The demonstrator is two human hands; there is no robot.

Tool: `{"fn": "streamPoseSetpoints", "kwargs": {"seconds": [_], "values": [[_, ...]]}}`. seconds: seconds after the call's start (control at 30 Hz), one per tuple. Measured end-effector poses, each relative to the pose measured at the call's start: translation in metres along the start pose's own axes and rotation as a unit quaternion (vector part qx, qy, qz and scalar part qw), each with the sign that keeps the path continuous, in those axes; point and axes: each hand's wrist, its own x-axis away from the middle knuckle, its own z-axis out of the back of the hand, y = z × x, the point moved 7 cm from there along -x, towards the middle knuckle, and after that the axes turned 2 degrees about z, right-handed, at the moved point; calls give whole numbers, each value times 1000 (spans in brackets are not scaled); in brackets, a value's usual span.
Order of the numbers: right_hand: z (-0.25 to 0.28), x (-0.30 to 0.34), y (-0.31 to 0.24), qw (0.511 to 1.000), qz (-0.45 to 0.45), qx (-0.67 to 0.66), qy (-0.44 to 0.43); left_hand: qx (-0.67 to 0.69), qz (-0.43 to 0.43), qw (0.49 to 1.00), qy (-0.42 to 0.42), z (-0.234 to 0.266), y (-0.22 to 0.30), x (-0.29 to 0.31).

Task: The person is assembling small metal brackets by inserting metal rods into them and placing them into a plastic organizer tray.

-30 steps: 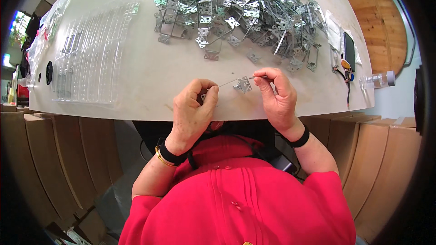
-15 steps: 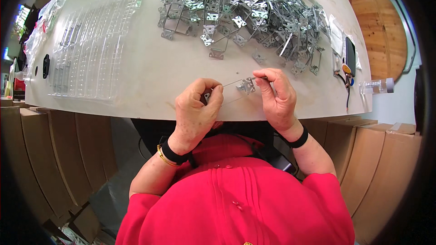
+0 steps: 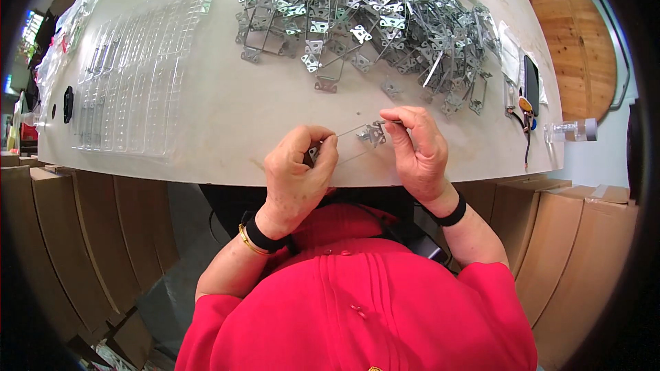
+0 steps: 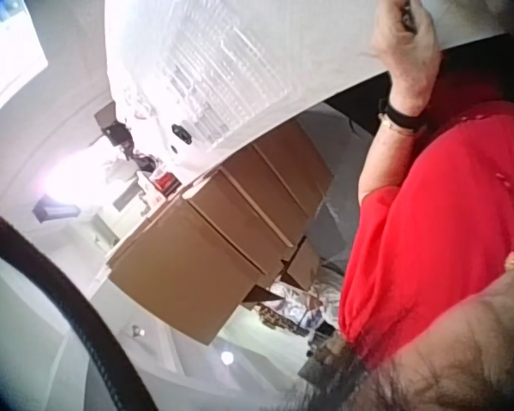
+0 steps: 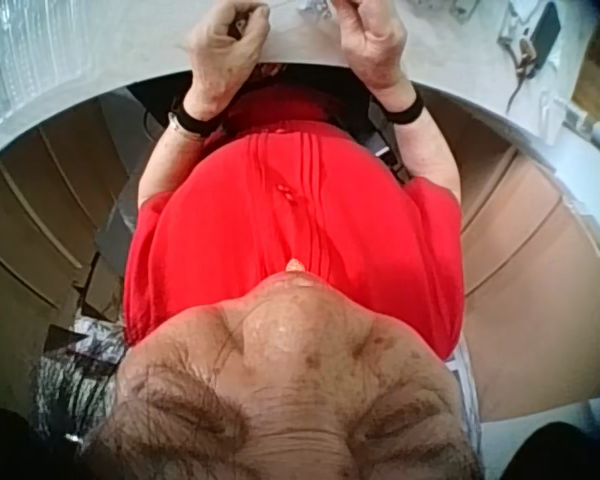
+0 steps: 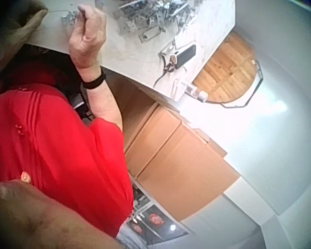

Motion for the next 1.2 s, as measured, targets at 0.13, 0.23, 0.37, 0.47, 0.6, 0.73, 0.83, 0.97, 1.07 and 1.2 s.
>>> {"fn": "streamPoseSetpoints", "kwargs": {"seconds": [0.13,0.23,0.37,0.47,0.6,0.73,0.83,0.97,1.07,1.2], "values": [[-1,2,1,1000,-5,-2,-7,-8,-24,1000,16,1,3,-1],[-1,1,0,1000,2,-1,-8,-11,-24,1000,14,1,3,0],[-1,0,-2,1000,2,4,-11,-12,-24,1000,13,1,3,0],[-1,1,-1,1000,-2,3,-12,-18,-34,999,16,1,4,0],[-1,1,0,1000,3,1,-8,-15,-29,999,14,1,4,0],[-1,0,-1,1000,0,3,-9,-22,-46,999,16,1,4,1],[0,1,-2,1000,7,2,-8,0,-17,1000,6,0,-1,1],[-1,0,-1,1000,3,-7,-8,-15,-47,999,15,1,3,1],[-1,0,-1,1000,5,-3,-6,-15,-53,998,18,1,5,1],[-1,1,-1,1000,5,2,-8,-16,-56,998,17,1,5,1]]}}
